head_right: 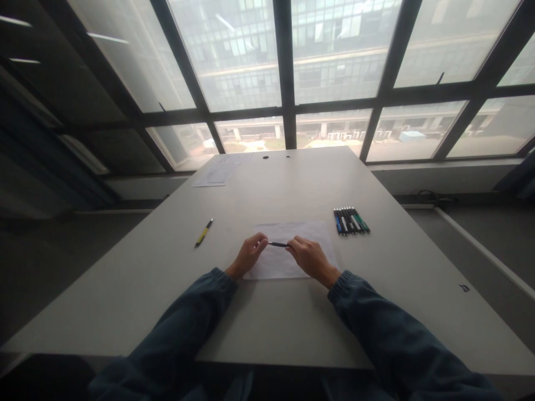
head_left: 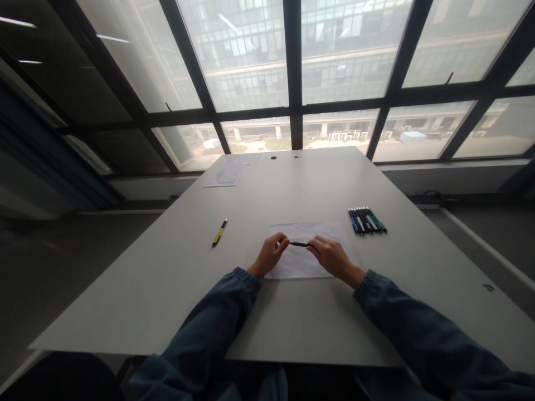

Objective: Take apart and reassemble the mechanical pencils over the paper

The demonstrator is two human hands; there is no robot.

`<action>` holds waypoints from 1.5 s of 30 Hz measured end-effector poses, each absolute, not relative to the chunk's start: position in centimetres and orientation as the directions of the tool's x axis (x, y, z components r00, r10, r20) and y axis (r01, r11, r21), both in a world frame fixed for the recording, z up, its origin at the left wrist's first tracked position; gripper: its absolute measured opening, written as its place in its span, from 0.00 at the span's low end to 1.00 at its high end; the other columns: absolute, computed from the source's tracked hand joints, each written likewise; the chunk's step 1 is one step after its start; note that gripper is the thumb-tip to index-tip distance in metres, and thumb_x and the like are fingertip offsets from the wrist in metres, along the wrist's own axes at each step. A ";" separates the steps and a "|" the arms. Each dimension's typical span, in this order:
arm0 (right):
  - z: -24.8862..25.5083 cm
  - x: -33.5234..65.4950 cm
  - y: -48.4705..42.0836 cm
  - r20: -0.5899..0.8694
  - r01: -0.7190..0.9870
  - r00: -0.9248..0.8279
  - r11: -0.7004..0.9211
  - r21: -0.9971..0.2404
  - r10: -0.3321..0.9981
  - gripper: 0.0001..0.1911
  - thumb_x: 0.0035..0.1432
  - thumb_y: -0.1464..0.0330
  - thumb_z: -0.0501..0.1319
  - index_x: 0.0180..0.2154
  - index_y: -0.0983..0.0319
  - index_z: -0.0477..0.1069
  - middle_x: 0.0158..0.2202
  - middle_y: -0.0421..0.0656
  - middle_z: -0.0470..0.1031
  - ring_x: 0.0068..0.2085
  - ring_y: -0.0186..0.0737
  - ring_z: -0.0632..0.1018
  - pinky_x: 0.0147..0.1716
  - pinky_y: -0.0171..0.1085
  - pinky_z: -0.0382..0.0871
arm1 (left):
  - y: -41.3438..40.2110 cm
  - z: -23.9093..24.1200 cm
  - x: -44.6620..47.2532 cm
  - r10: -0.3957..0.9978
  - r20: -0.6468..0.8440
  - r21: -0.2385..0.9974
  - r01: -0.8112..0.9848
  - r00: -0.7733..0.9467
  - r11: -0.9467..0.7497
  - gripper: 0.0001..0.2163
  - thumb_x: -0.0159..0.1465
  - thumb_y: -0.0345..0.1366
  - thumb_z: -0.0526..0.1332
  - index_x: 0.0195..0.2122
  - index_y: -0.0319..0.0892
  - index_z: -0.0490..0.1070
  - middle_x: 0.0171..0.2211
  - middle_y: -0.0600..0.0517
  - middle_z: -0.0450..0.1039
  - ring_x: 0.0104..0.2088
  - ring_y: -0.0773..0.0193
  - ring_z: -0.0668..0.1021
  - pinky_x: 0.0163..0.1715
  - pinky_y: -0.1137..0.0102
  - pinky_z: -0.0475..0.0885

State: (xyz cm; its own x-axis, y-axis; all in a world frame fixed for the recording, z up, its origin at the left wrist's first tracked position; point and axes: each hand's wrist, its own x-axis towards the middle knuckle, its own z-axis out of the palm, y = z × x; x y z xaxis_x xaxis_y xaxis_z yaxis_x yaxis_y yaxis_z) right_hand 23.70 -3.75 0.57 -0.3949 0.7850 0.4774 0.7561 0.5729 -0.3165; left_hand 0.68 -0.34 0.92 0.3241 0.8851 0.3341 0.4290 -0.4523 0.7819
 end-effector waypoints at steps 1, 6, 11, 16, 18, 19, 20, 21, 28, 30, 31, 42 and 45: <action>0.6 23.7 -3.8 0.479 0.755 -0.396 0.575 -0.317 0.784 0.12 0.70 0.62 0.52 0.40 0.60 0.71 0.34 0.42 0.75 0.33 0.36 0.74 0.32 0.34 0.58 | -0.3 0.9 0.7 0.888 0.324 0.777 0.444 0.326 -0.446 0.20 0.67 0.51 0.54 0.26 0.39 0.67 0.23 0.55 0.66 0.25 0.69 0.66 0.27 0.73 0.60; 0.6 23.7 -3.8 0.476 0.753 -0.406 0.581 -0.310 0.780 0.12 0.70 0.62 0.52 0.39 0.60 0.72 0.34 0.42 0.75 0.33 0.36 0.74 0.32 0.34 0.58 | -0.3 0.8 0.8 0.892 0.285 0.783 0.452 0.350 -0.428 0.23 0.68 0.50 0.52 0.23 0.39 0.68 0.20 0.55 0.65 0.24 0.68 0.66 0.26 0.73 0.60; 0.6 23.7 -3.8 0.471 0.758 -0.397 0.571 -0.315 0.788 0.13 0.70 0.62 0.52 0.39 0.60 0.72 0.34 0.43 0.75 0.33 0.36 0.75 0.31 0.34 0.59 | -0.5 0.9 0.9 0.879 0.319 0.770 0.443 0.356 -0.459 0.18 0.67 0.47 0.55 0.28 0.38 0.71 0.23 0.53 0.70 0.25 0.68 0.69 0.26 0.73 0.63; 0.6 23.7 -3.9 0.471 0.765 -0.385 0.560 -0.317 0.793 0.13 0.70 0.62 0.52 0.40 0.60 0.72 0.34 0.43 0.75 0.33 0.36 0.74 0.32 0.34 0.59 | -0.5 0.7 0.8 0.862 0.362 0.749 0.441 0.354 -0.495 0.11 0.66 0.42 0.59 0.33 0.39 0.72 0.28 0.53 0.72 0.26 0.69 0.69 0.28 0.74 0.65; 0.6 23.7 -3.9 0.470 0.770 -0.383 0.556 -0.313 0.795 0.13 0.70 0.62 0.52 0.40 0.60 0.72 0.34 0.43 0.75 0.33 0.36 0.74 0.32 0.34 0.58 | -0.4 0.5 0.8 0.861 0.373 0.754 0.428 0.346 -0.499 0.09 0.66 0.41 0.59 0.35 0.39 0.72 0.30 0.53 0.72 0.27 0.69 0.70 0.28 0.74 0.65; 0.6 23.7 -3.9 0.469 0.772 -0.382 0.554 -0.312 0.796 0.13 0.70 0.62 0.52 0.40 0.60 0.72 0.34 0.43 0.75 0.33 0.36 0.74 0.32 0.34 0.58 | -0.4 0.5 0.8 0.860 0.374 0.760 0.418 0.347 -0.499 0.09 0.65 0.41 0.60 0.37 0.40 0.72 0.31 0.52 0.72 0.28 0.69 0.70 0.28 0.75 0.65; 0.6 23.7 -3.9 0.469 0.773 -0.381 0.553 -0.311 0.796 0.13 0.70 0.62 0.52 0.40 0.60 0.72 0.34 0.43 0.75 0.33 0.36 0.74 0.32 0.34 0.58 | -0.4 0.4 0.8 0.860 0.371 0.767 0.406 0.351 -0.497 0.09 0.65 0.41 0.60 0.38 0.40 0.72 0.32 0.52 0.73 0.29 0.69 0.71 0.28 0.74 0.66; 0.6 23.7 -3.8 0.471 0.773 -0.380 0.553 -0.311 0.796 0.13 0.70 0.62 0.52 0.40 0.60 0.72 0.34 0.43 0.75 0.33 0.36 0.74 0.32 0.34 0.58 | -0.4 0.4 0.8 0.859 0.365 0.773 0.397 0.358 -0.494 0.11 0.64 0.42 0.61 0.40 0.40 0.71 0.33 0.52 0.73 0.29 0.68 0.72 0.28 0.74 0.66; 0.7 23.6 -3.9 0.476 0.760 -0.399 0.573 -0.306 0.783 0.13 0.70 0.62 0.52 0.39 0.60 0.72 0.34 0.43 0.75 0.33 0.36 0.74 0.32 0.34 0.58 | -0.3 0.6 0.7 0.868 0.298 0.732 0.488 0.397 -0.475 0.19 0.69 0.48 0.52 0.29 0.39 0.71 0.26 0.52 0.71 0.29 0.66 0.71 0.30 0.72 0.65; 0.7 23.6 -3.9 0.475 0.760 -0.402 0.575 -0.303 0.783 0.13 0.70 0.62 0.52 0.39 0.60 0.72 0.34 0.43 0.75 0.33 0.36 0.74 0.32 0.34 0.58 | -0.3 0.7 0.7 0.870 0.297 0.722 0.505 0.392 -0.474 0.20 0.69 0.48 0.52 0.27 0.39 0.70 0.25 0.52 0.70 0.28 0.66 0.70 0.30 0.72 0.64; 0.7 23.6 -3.9 0.474 0.761 -0.402 0.574 -0.302 0.783 0.13 0.70 0.63 0.52 0.39 0.60 0.72 0.34 0.43 0.75 0.33 0.36 0.74 0.32 0.34 0.58 | -0.3 0.7 0.7 0.868 0.308 0.719 0.502 0.390 -0.480 0.20 0.69 0.47 0.52 0.27 0.39 0.70 0.25 0.52 0.70 0.28 0.66 0.70 0.29 0.72 0.64; 0.7 23.7 -3.9 0.467 0.767 -0.396 0.565 -0.305 0.790 0.13 0.70 0.63 0.52 0.40 0.60 0.72 0.34 0.43 0.75 0.33 0.36 0.74 0.32 0.33 0.59 | -0.4 0.9 0.7 0.829 0.404 0.722 0.423 0.386 -0.548 0.14 0.66 0.45 0.59 0.37 0.40 0.76 0.32 0.49 0.74 0.30 0.66 0.72 0.30 0.73 0.66; 0.8 23.7 -4.0 0.464 0.763 -0.407 0.573 -0.301 0.787 0.12 0.70 0.63 0.52 0.40 0.60 0.72 0.34 0.43 0.75 0.34 0.36 0.74 0.32 0.34 0.59 | -0.4 0.9 0.7 0.830 0.390 0.720 0.430 0.400 -0.545 0.15 0.67 0.46 0.59 0.35 0.39 0.77 0.31 0.50 0.75 0.30 0.66 0.71 0.31 0.72 0.66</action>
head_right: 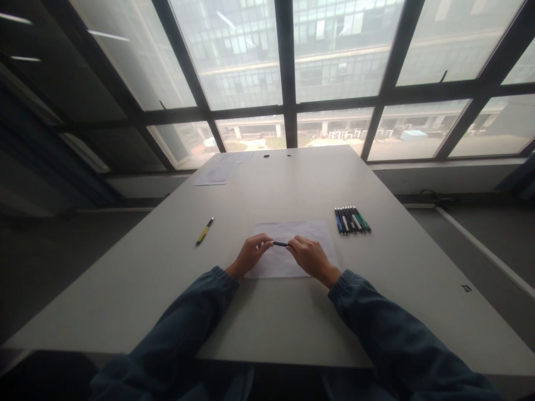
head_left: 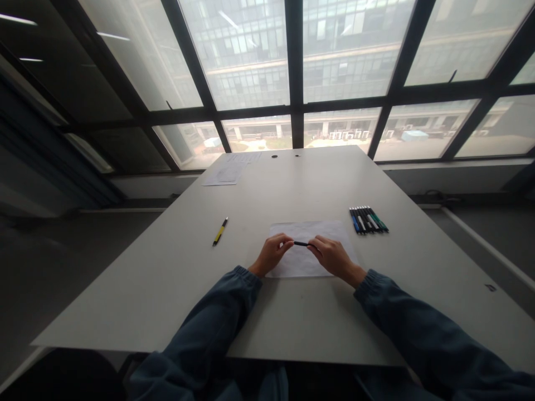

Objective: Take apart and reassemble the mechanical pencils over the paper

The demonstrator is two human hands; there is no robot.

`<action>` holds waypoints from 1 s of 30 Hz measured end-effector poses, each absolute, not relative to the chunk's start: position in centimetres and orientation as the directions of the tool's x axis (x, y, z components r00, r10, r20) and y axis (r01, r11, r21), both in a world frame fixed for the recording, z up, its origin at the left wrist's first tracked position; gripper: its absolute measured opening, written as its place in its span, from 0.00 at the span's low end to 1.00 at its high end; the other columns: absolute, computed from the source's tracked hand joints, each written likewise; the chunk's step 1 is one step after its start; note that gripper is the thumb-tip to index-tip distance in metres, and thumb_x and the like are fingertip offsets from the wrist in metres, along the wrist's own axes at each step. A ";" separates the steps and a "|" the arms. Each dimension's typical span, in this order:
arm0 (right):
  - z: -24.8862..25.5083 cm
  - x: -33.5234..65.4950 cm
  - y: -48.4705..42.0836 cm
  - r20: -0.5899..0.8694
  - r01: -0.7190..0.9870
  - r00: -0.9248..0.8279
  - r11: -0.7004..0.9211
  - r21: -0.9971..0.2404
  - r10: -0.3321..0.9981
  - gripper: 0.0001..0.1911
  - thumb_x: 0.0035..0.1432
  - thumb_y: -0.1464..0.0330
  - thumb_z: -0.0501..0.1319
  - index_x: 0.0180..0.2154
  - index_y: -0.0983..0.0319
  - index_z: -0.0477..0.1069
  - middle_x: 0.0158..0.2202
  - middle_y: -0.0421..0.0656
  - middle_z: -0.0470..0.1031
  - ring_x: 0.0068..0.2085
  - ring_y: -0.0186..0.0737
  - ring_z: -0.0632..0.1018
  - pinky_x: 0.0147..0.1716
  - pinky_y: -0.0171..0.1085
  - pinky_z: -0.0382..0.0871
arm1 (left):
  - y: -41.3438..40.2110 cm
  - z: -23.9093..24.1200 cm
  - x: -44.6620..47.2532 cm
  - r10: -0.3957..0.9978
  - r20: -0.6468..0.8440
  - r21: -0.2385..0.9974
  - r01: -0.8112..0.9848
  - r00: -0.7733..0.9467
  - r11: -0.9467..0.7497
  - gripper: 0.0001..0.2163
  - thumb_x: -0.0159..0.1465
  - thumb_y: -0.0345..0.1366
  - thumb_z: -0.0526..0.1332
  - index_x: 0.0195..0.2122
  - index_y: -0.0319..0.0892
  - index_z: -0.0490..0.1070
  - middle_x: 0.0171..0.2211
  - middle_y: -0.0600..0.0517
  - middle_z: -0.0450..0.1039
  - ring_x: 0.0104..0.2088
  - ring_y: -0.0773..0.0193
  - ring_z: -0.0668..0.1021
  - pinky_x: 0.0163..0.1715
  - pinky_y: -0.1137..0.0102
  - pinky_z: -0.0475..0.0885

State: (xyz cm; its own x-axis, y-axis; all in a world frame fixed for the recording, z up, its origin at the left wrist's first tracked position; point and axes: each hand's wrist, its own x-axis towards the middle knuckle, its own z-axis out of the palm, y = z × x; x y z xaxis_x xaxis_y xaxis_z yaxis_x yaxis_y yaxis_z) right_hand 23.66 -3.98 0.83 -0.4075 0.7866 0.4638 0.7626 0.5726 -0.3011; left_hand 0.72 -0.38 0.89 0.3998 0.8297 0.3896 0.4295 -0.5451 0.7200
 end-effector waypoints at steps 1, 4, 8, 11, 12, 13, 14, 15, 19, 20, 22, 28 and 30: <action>0.8 23.7 -4.0 0.463 0.762 -0.411 0.575 -0.298 0.785 0.12 0.70 0.63 0.52 0.40 0.60 0.72 0.34 0.42 0.75 0.34 0.36 0.74 0.32 0.34 0.59 | -0.4 0.9 0.7 0.828 0.388 0.714 0.435 0.405 -0.548 0.15 0.67 0.46 0.59 0.34 0.39 0.77 0.30 0.50 0.74 0.29 0.66 0.71 0.31 0.72 0.66; 0.8 23.7 -3.9 0.468 0.764 -0.414 0.577 -0.287 0.781 0.12 0.70 0.63 0.53 0.39 0.60 0.72 0.34 0.42 0.75 0.34 0.36 0.74 0.31 0.34 0.58 | -0.3 0.9 0.7 0.822 0.396 0.701 0.443 0.410 -0.559 0.15 0.66 0.46 0.60 0.33 0.40 0.78 0.29 0.50 0.75 0.28 0.66 0.71 0.30 0.71 0.66; 0.6 23.8 -3.8 0.465 0.768 -0.417 0.577 -0.280 0.781 0.11 0.70 0.64 0.53 0.38 0.60 0.71 0.34 0.42 0.75 0.34 0.36 0.75 0.31 0.34 0.58 | -0.4 1.0 0.6 0.808 0.428 0.709 0.404 0.404 -0.578 0.14 0.64 0.46 0.62 0.35 0.40 0.80 0.30 0.48 0.77 0.29 0.65 0.74 0.30 0.70 0.68; 0.5 23.8 -3.7 0.454 0.766 -0.422 0.576 -0.284 0.785 0.11 0.69 0.64 0.53 0.37 0.60 0.71 0.33 0.43 0.76 0.33 0.36 0.75 0.31 0.35 0.58 | -0.5 0.9 0.7 0.791 0.463 0.705 0.375 0.399 -0.602 0.12 0.63 0.44 0.63 0.35 0.41 0.80 0.29 0.47 0.77 0.29 0.64 0.74 0.31 0.69 0.69; 0.5 23.8 -3.7 0.452 0.767 -0.419 0.574 -0.287 0.787 0.11 0.69 0.64 0.53 0.37 0.60 0.71 0.33 0.43 0.76 0.33 0.36 0.75 0.31 0.35 0.58 | -0.5 0.9 0.7 0.786 0.473 0.702 0.369 0.397 -0.609 0.12 0.63 0.44 0.64 0.35 0.41 0.81 0.29 0.47 0.77 0.29 0.64 0.75 0.32 0.69 0.70; 0.5 23.8 -3.8 0.453 0.770 -0.412 0.568 -0.291 0.790 0.12 0.69 0.63 0.53 0.37 0.60 0.72 0.33 0.43 0.76 0.33 0.37 0.75 0.31 0.34 0.58 | -0.6 0.9 0.7 0.784 0.481 0.701 0.365 0.393 -0.613 0.11 0.63 0.43 0.64 0.35 0.41 0.81 0.30 0.47 0.78 0.29 0.64 0.75 0.32 0.69 0.70; 0.5 23.8 -3.8 0.456 0.774 -0.401 0.560 -0.295 0.795 0.12 0.69 0.63 0.53 0.36 0.60 0.72 0.33 0.43 0.76 0.33 0.37 0.75 0.31 0.34 0.58 | -0.6 0.8 0.7 0.783 0.486 0.701 0.362 0.388 -0.614 0.11 0.64 0.43 0.64 0.36 0.42 0.81 0.30 0.47 0.78 0.29 0.64 0.75 0.32 0.69 0.70; 0.6 23.7 -3.8 0.461 0.780 -0.385 0.549 -0.300 0.799 0.13 0.69 0.62 0.53 0.36 0.60 0.72 0.33 0.43 0.76 0.33 0.37 0.75 0.31 0.34 0.58 | -0.6 0.8 0.7 0.785 0.488 0.703 0.362 0.381 -0.612 0.10 0.64 0.42 0.64 0.36 0.42 0.81 0.30 0.47 0.78 0.30 0.64 0.75 0.32 0.69 0.70; 0.7 23.8 -3.8 0.490 0.802 -0.302 0.496 -0.334 0.818 0.14 0.68 0.58 0.55 0.38 0.59 0.73 0.34 0.44 0.77 0.34 0.38 0.76 0.31 0.34 0.59 | -0.5 0.8 0.7 0.804 0.492 0.717 0.369 0.334 -0.592 0.10 0.63 0.42 0.64 0.39 0.42 0.81 0.32 0.47 0.78 0.30 0.64 0.76 0.31 0.69 0.70; 0.6 23.9 -3.8 0.500 0.801 -0.275 0.483 -0.353 0.821 0.14 0.67 0.56 0.56 0.40 0.59 0.73 0.34 0.44 0.77 0.34 0.39 0.76 0.31 0.34 0.60 | -0.5 0.9 0.7 0.808 0.499 0.717 0.375 0.313 -0.588 0.10 0.63 0.41 0.64 0.39 0.42 0.81 0.32 0.47 0.79 0.31 0.63 0.76 0.32 0.69 0.70; 0.4 24.1 -3.5 0.522 0.784 -0.204 0.458 -0.420 0.828 0.16 0.65 0.55 0.58 0.43 0.59 0.73 0.35 0.44 0.77 0.32 0.39 0.76 0.32 0.35 0.62 | -0.4 0.9 0.6 0.817 0.516 0.714 0.396 0.258 -0.577 0.09 0.63 0.41 0.64 0.38 0.43 0.81 0.33 0.47 0.79 0.31 0.63 0.76 0.32 0.69 0.70; -0.6 24.1 -2.5 0.415 0.324 0.090 0.367 -0.872 0.905 0.17 0.58 0.54 0.63 0.38 0.62 0.75 0.26 0.42 0.73 0.26 0.37 0.71 0.26 0.36 0.65 | -0.2 0.8 0.4 0.836 0.527 0.723 0.436 0.154 -0.536 0.10 0.64 0.43 0.64 0.38 0.42 0.80 0.34 0.48 0.79 0.29 0.64 0.75 0.31 0.69 0.70; -0.6 23.8 -2.4 0.282 0.042 0.115 0.279 -0.959 0.952 0.17 0.56 0.54 0.65 0.37 0.63 0.74 0.22 0.39 0.70 0.23 0.34 0.68 0.21 0.34 0.61 | -0.3 0.7 0.4 0.831 0.525 0.713 0.440 0.181 -0.546 0.11 0.64 0.43 0.63 0.36 0.41 0.80 0.33 0.48 0.79 0.28 0.65 0.74 0.31 0.70 0.69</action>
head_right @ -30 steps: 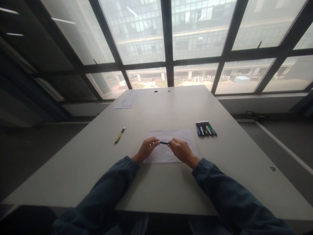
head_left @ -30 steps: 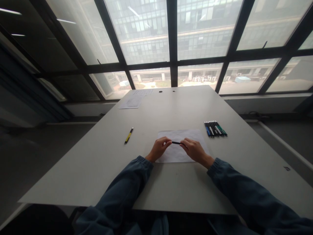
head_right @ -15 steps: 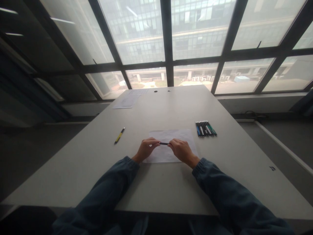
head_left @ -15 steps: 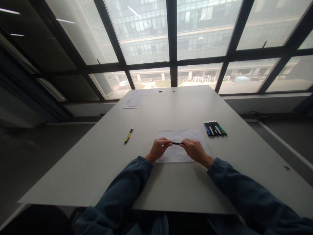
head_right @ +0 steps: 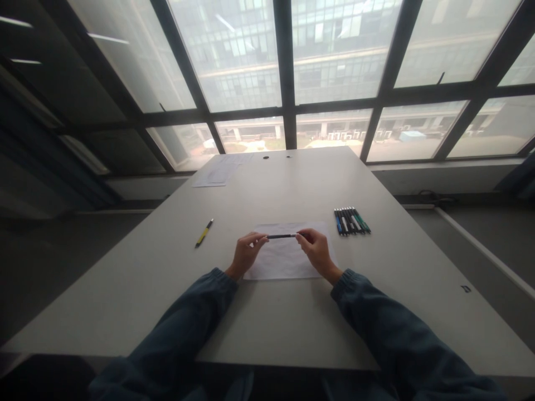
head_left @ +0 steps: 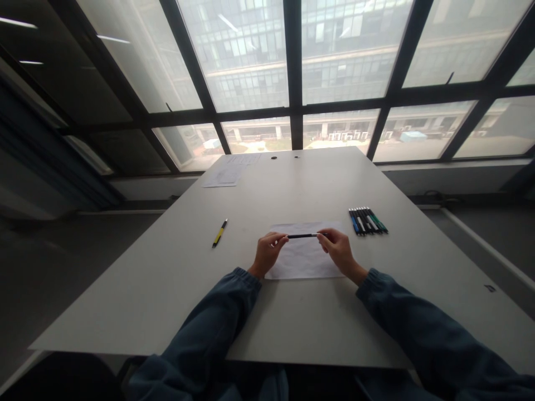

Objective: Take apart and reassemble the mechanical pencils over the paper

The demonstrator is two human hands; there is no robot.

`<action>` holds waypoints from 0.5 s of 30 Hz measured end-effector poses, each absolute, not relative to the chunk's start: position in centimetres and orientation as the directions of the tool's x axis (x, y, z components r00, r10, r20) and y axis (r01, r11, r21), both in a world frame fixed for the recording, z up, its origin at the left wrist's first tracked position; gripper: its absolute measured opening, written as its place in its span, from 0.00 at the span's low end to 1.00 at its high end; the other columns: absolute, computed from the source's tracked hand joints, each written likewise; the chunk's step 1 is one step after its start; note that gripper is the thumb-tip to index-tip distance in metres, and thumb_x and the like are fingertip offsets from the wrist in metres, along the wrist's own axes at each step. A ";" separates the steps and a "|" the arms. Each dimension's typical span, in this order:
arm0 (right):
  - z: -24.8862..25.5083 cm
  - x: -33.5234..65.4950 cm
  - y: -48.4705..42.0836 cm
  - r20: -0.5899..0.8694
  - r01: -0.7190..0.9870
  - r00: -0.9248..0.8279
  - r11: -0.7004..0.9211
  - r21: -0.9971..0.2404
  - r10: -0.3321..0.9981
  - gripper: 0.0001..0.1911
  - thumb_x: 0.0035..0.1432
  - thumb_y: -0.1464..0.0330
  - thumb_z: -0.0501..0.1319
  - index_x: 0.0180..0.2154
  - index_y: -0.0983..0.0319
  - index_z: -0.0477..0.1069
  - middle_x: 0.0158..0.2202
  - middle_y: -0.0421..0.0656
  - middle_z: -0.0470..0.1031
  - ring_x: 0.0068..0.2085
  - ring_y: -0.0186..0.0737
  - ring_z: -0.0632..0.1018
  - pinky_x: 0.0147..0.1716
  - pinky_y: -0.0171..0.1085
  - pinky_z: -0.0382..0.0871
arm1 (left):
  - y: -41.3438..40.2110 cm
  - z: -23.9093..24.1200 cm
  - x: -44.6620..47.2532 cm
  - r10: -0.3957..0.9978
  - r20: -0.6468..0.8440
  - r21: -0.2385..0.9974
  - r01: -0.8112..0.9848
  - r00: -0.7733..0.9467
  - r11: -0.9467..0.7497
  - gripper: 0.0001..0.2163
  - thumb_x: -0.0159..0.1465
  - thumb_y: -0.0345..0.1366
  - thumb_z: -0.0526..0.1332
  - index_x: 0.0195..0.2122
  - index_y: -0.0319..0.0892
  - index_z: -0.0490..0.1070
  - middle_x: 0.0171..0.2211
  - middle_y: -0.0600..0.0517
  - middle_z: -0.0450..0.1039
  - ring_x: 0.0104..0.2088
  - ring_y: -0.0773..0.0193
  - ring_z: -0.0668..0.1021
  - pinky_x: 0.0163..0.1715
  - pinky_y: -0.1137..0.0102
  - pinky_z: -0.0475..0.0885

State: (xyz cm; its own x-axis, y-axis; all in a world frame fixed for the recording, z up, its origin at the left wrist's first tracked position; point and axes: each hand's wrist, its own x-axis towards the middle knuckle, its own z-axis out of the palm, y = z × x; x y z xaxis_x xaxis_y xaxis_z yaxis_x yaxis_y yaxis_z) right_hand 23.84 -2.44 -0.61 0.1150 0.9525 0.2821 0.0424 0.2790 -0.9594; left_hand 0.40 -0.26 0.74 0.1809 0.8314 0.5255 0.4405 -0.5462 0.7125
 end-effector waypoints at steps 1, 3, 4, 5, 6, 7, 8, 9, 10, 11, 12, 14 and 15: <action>-0.5 23.7 -2.5 0.221 -0.089 0.103 0.230 -0.969 0.970 0.17 0.55 0.55 0.66 0.37 0.63 0.74 0.21 0.37 0.68 0.22 0.33 0.66 0.20 0.34 0.59 | -0.3 0.8 0.4 0.826 0.525 0.703 0.441 0.206 -0.557 0.11 0.65 0.43 0.62 0.34 0.41 0.80 0.32 0.49 0.79 0.28 0.65 0.74 0.31 0.70 0.69; -0.3 23.4 -2.7 0.137 -0.303 0.055 0.147 -0.942 0.989 0.17 0.56 0.56 0.66 0.39 0.62 0.75 0.23 0.37 0.67 0.24 0.33 0.67 0.21 0.33 0.60 | -0.5 0.8 0.5 0.807 0.526 0.683 0.432 0.268 -0.589 0.12 0.65 0.43 0.61 0.31 0.41 0.79 0.30 0.49 0.78 0.28 0.66 0.74 0.30 0.71 0.69; -0.2 23.2 -2.8 0.114 -0.381 0.026 0.115 -0.917 0.993 0.16 0.56 0.56 0.66 0.39 0.62 0.75 0.25 0.39 0.69 0.26 0.33 0.68 0.23 0.33 0.62 | -0.6 0.9 0.6 0.796 0.525 0.675 0.422 0.302 -0.605 0.13 0.66 0.43 0.61 0.31 0.40 0.79 0.29 0.49 0.77 0.29 0.66 0.74 0.30 0.71 0.69; -0.1 23.1 -3.0 0.097 -0.441 -0.002 0.086 -0.893 0.995 0.16 0.57 0.56 0.65 0.40 0.61 0.76 0.29 0.41 0.71 0.30 0.34 0.70 0.26 0.33 0.65 | -0.7 0.9 0.6 0.786 0.522 0.670 0.411 0.332 -0.619 0.13 0.66 0.43 0.61 0.31 0.40 0.78 0.29 0.49 0.77 0.29 0.65 0.74 0.29 0.72 0.68; 0.0 23.0 -3.1 0.083 -0.483 -0.028 0.059 -0.874 0.996 0.16 0.57 0.56 0.65 0.40 0.61 0.76 0.33 0.42 0.73 0.33 0.35 0.72 0.28 0.33 0.67 | -0.8 1.0 0.7 0.778 0.517 0.668 0.400 0.358 -0.628 0.12 0.66 0.43 0.61 0.32 0.40 0.78 0.29 0.49 0.76 0.30 0.65 0.74 0.29 0.72 0.68; 0.1 22.9 -3.2 0.070 -0.510 -0.050 0.034 -0.859 0.996 0.17 0.57 0.55 0.65 0.41 0.60 0.77 0.37 0.44 0.74 0.35 0.36 0.73 0.31 0.34 0.68 | -0.9 1.0 0.7 0.773 0.511 0.668 0.392 0.377 -0.632 0.12 0.66 0.43 0.61 0.32 0.40 0.78 0.29 0.49 0.76 0.30 0.65 0.74 0.28 0.72 0.68; 0.2 22.8 -3.3 0.057 -0.526 -0.072 0.011 -0.850 0.996 0.17 0.56 0.55 0.66 0.42 0.60 0.77 0.40 0.45 0.74 0.37 0.37 0.73 0.32 0.35 0.69 | -0.9 1.1 0.7 0.771 0.502 0.670 0.387 0.392 -0.633 0.12 0.66 0.43 0.61 0.33 0.40 0.78 0.29 0.49 0.76 0.30 0.65 0.74 0.28 0.72 0.68; 0.3 22.7 -3.4 0.047 -0.533 -0.097 -0.012 -0.846 0.994 0.17 0.56 0.55 0.66 0.42 0.59 0.77 0.42 0.45 0.75 0.37 0.37 0.74 0.32 0.35 0.70 | -1.0 1.2 0.8 0.771 0.492 0.672 0.386 0.405 -0.632 0.12 0.66 0.43 0.61 0.33 0.40 0.78 0.29 0.49 0.76 0.30 0.65 0.74 0.28 0.72 0.68; 0.4 22.7 -3.5 0.040 -0.537 -0.123 -0.032 -0.843 0.992 0.17 0.56 0.55 0.66 0.43 0.59 0.76 0.43 0.46 0.75 0.37 0.37 0.75 0.32 0.35 0.70 | -1.0 1.3 0.8 0.772 0.482 0.674 0.387 0.415 -0.629 0.12 0.66 0.43 0.60 0.33 0.40 0.78 0.29 0.49 0.76 0.29 0.65 0.74 0.28 0.72 0.68; 0.5 22.6 -3.6 0.037 -0.538 -0.149 -0.050 -0.841 0.988 0.17 0.56 0.55 0.66 0.43 0.59 0.76 0.43 0.46 0.75 0.36 0.37 0.75 0.31 0.36 0.70 | -1.1 1.3 0.8 0.773 0.472 0.677 0.388 0.424 -0.626 0.13 0.67 0.43 0.60 0.33 0.40 0.78 0.29 0.49 0.76 0.29 0.66 0.74 0.28 0.72 0.68; 0.6 22.6 -3.7 0.037 -0.539 -0.171 -0.062 -0.840 0.985 0.17 0.57 0.55 0.65 0.43 0.58 0.75 0.44 0.46 0.76 0.34 0.37 0.76 0.30 0.36 0.69 | -1.1 1.4 0.8 0.775 0.461 0.680 0.389 0.433 -0.622 0.13 0.67 0.43 0.59 0.32 0.40 0.78 0.29 0.49 0.76 0.29 0.66 0.74 0.28 0.72 0.68; 0.7 22.6 -3.8 0.048 -0.545 -0.194 -0.067 -0.836 0.980 0.17 0.57 0.55 0.65 0.43 0.59 0.75 0.45 0.46 0.76 0.33 0.37 0.77 0.28 0.36 0.69 | -1.1 1.5 0.8 0.775 0.439 0.686 0.388 0.454 -0.616 0.15 0.67 0.44 0.59 0.31 0.40 0.78 0.28 0.49 0.76 0.29 0.66 0.74 0.28 0.72 0.68; 0.7 22.6 -3.9 0.057 -0.550 -0.191 -0.058 -0.833 0.980 0.16 0.58 0.55 0.65 0.42 0.60 0.74 0.45 0.47 0.77 0.32 0.37 0.78 0.28 0.35 0.69 | -1.1 1.5 0.8 0.774 0.428 0.690 0.384 0.466 -0.613 0.15 0.67 0.45 0.59 0.31 0.40 0.78 0.28 0.49 0.77 0.29 0.66 0.74 0.29 0.72 0.67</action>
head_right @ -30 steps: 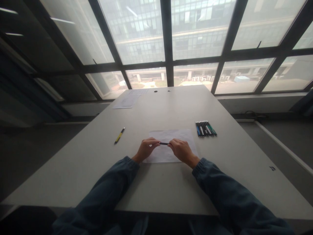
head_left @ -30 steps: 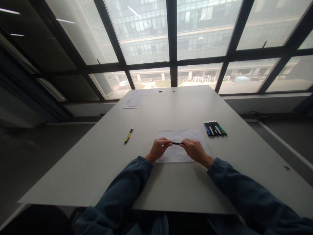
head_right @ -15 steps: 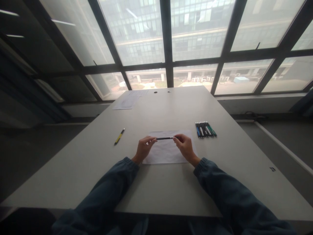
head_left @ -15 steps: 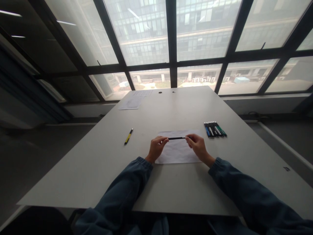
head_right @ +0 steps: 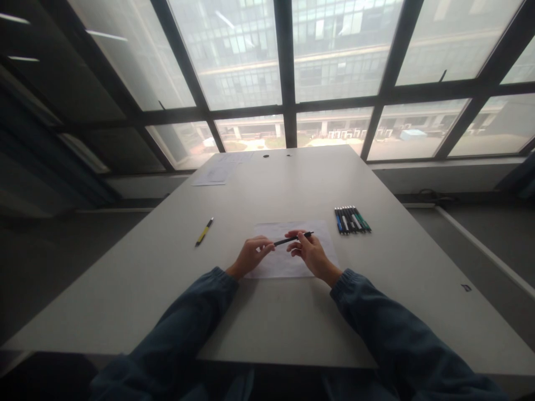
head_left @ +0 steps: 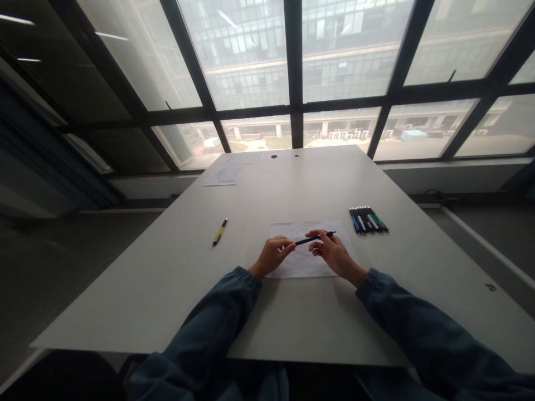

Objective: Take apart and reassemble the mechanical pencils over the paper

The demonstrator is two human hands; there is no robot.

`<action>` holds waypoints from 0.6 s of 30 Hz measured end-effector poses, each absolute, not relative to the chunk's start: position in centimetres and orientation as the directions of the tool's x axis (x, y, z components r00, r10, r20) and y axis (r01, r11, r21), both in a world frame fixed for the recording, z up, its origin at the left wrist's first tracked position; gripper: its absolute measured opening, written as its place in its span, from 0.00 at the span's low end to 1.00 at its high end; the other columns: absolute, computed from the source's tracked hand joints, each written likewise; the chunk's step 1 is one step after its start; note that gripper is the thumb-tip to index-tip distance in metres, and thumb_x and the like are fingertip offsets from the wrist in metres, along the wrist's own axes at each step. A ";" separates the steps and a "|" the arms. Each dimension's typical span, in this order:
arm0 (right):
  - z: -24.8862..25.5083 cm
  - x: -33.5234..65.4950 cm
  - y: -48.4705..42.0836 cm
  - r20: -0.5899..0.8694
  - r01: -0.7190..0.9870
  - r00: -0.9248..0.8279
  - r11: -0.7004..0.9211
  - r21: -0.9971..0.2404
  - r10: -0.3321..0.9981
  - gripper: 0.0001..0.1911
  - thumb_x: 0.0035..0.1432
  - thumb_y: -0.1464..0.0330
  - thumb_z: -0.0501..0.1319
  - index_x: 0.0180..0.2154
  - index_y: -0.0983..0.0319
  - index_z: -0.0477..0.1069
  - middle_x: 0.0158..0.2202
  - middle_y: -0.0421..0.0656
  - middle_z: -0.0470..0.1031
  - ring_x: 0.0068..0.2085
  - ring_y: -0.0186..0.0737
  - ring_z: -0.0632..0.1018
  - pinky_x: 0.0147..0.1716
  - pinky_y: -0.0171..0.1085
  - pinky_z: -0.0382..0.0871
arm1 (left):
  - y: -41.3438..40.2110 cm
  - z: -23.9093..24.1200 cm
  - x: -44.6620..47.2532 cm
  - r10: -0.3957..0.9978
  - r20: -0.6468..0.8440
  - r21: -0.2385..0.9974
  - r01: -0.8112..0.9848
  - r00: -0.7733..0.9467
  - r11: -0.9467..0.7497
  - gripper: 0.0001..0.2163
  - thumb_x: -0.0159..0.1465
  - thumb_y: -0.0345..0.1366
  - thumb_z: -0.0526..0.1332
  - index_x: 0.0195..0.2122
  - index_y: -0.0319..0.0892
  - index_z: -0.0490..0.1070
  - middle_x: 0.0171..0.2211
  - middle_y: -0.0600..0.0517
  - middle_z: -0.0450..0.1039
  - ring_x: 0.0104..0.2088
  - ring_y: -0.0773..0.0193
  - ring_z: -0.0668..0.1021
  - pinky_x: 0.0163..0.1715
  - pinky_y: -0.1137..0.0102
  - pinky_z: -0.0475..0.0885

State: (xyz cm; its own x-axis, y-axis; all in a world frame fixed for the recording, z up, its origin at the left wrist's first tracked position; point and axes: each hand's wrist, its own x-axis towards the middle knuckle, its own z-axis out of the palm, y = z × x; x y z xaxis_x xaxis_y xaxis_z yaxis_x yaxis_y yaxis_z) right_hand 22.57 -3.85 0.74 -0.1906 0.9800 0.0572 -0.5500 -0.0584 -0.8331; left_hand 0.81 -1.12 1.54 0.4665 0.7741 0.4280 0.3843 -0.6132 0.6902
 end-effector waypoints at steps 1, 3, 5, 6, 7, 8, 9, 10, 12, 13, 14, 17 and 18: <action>0.7 22.6 -3.9 0.067 -0.555 -0.181 -0.046 -0.830 0.981 0.16 0.58 0.55 0.65 0.41 0.60 0.74 0.44 0.47 0.77 0.33 0.38 0.78 0.29 0.35 0.69 | -1.1 1.5 0.8 0.772 0.419 0.696 0.377 0.478 -0.611 0.16 0.67 0.45 0.58 0.30 0.40 0.78 0.29 0.48 0.77 0.29 0.65 0.74 0.29 0.72 0.68; 0.7 22.6 -3.8 0.075 -0.566 -0.153 -0.025 -0.824 0.985 0.16 0.58 0.55 0.65 0.39 0.61 0.73 0.42 0.47 0.78 0.33 0.38 0.79 0.29 0.35 0.70 | -1.1 1.4 0.8 0.771 0.412 0.712 0.356 0.486 -0.605 0.18 0.68 0.46 0.57 0.30 0.40 0.78 0.30 0.47 0.78 0.30 0.64 0.75 0.31 0.71 0.69; 0.6 22.7 -3.7 0.057 -0.575 -0.123 -0.024 -0.818 0.991 0.16 0.58 0.55 0.64 0.39 0.60 0.70 0.41 0.46 0.79 0.31 0.38 0.79 0.26 0.34 0.69 | -1.0 1.2 0.8 0.777 0.416 0.733 0.331 0.473 -0.595 0.20 0.70 0.47 0.53 0.32 0.39 0.79 0.30 0.47 0.78 0.31 0.64 0.76 0.34 0.70 0.69; 0.5 22.8 -3.6 0.042 -0.583 -0.108 -0.030 -0.812 0.993 0.16 0.58 0.54 0.64 0.39 0.59 0.69 0.40 0.45 0.79 0.30 0.38 0.79 0.25 0.34 0.69 | -0.9 1.0 0.7 0.783 0.420 0.743 0.322 0.459 -0.587 0.21 0.70 0.47 0.52 0.32 0.39 0.79 0.30 0.47 0.78 0.31 0.64 0.76 0.35 0.69 0.70; 0.5 22.9 -3.5 0.027 -0.596 -0.096 -0.036 -0.802 0.995 0.16 0.58 0.53 0.64 0.39 0.58 0.68 0.40 0.45 0.79 0.29 0.38 0.80 0.24 0.34 0.69 | -0.8 0.9 0.7 0.791 0.422 0.754 0.314 0.443 -0.578 0.22 0.71 0.47 0.51 0.33 0.38 0.79 0.29 0.47 0.78 0.30 0.64 0.76 0.35 0.69 0.70; 0.4 23.1 -3.4 0.017 -0.614 -0.086 -0.040 -0.788 0.996 0.17 0.58 0.53 0.64 0.38 0.58 0.67 0.39 0.43 0.78 0.29 0.39 0.80 0.25 0.34 0.69 | -0.8 0.8 0.6 0.801 0.423 0.764 0.309 0.425 -0.567 0.23 0.71 0.47 0.50 0.33 0.38 0.79 0.29 0.47 0.78 0.30 0.64 0.75 0.35 0.69 0.70; 0.3 23.2 -3.3 0.012 -0.637 -0.081 -0.043 -0.770 0.997 0.17 0.58 0.52 0.64 0.37 0.57 0.67 0.37 0.42 0.78 0.30 0.39 0.80 0.26 0.35 0.70 | -0.7 0.6 0.6 0.811 0.423 0.773 0.307 0.404 -0.556 0.23 0.71 0.47 0.50 0.33 0.38 0.79 0.28 0.47 0.78 0.29 0.64 0.75 0.34 0.70 0.70; 0.3 23.4 -3.1 0.009 -0.663 -0.083 -0.048 -0.747 0.997 0.17 0.58 0.51 0.63 0.36 0.57 0.66 0.35 0.41 0.77 0.29 0.38 0.79 0.27 0.35 0.70 | -0.6 0.5 0.5 0.822 0.423 0.780 0.307 0.382 -0.545 0.23 0.71 0.48 0.50 0.33 0.38 0.79 0.28 0.47 0.78 0.29 0.64 0.75 0.33 0.70 0.70; 0.1 23.8 -2.8 0.000 -0.709 -0.110 -0.079 -0.701 0.994 0.20 0.59 0.48 0.60 0.32 0.58 0.65 0.31 0.40 0.74 0.26 0.35 0.75 0.25 0.34 0.68 | -0.6 0.4 0.5 0.839 0.422 0.790 0.313 0.344 -0.527 0.24 0.71 0.48 0.50 0.32 0.37 0.78 0.27 0.47 0.78 0.28 0.64 0.75 0.33 0.70 0.70; 0.0 24.1 -2.6 -0.012 -0.726 -0.134 -0.107 -0.680 0.991 0.22 0.59 0.46 0.57 0.31 0.58 0.65 0.29 0.40 0.72 0.23 0.33 0.72 0.22 0.34 0.66 | -0.6 0.4 0.5 0.846 0.422 0.794 0.318 0.328 -0.519 0.24 0.71 0.48 0.50 0.31 0.37 0.78 0.27 0.48 0.78 0.28 0.64 0.75 0.32 0.70 0.70; -0.1 24.3 -2.4 -0.027 -0.737 -0.163 -0.140 -0.661 0.986 0.24 0.60 0.44 0.55 0.29 0.58 0.64 0.27 0.40 0.71 0.21 0.32 0.69 0.20 0.33 0.64 | -0.5 0.3 0.5 0.852 0.420 0.796 0.323 0.314 -0.511 0.24 0.70 0.49 0.50 0.31 0.37 0.78 0.26 0.48 0.78 0.27 0.64 0.75 0.32 0.70 0.70; -0.2 25.0 -2.2 -0.050 -0.758 -0.236 -0.216 -0.616 0.971 0.27 0.61 0.43 0.50 0.27 0.59 0.62 0.25 0.40 0.67 0.18 0.31 0.63 0.16 0.32 0.58 | -0.5 0.3 0.5 0.867 0.412 0.801 0.341 0.282 -0.491 0.25 0.70 0.50 0.50 0.30 0.37 0.78 0.26 0.48 0.77 0.27 0.64 0.75 0.32 0.71 0.70; -0.2 25.1 -2.2 -0.045 -0.765 -0.252 -0.227 -0.602 0.967 0.27 0.61 0.44 0.50 0.26 0.59 0.62 0.24 0.40 0.66 0.18 0.31 0.62 0.16 0.32 0.57 | -0.5 0.3 0.5 0.871 0.409 0.803 0.345 0.273 -0.486 0.25 0.70 0.50 0.50 0.30 0.37 0.78 0.26 0.48 0.77 0.27 0.65 0.75 0.32 0.71 0.70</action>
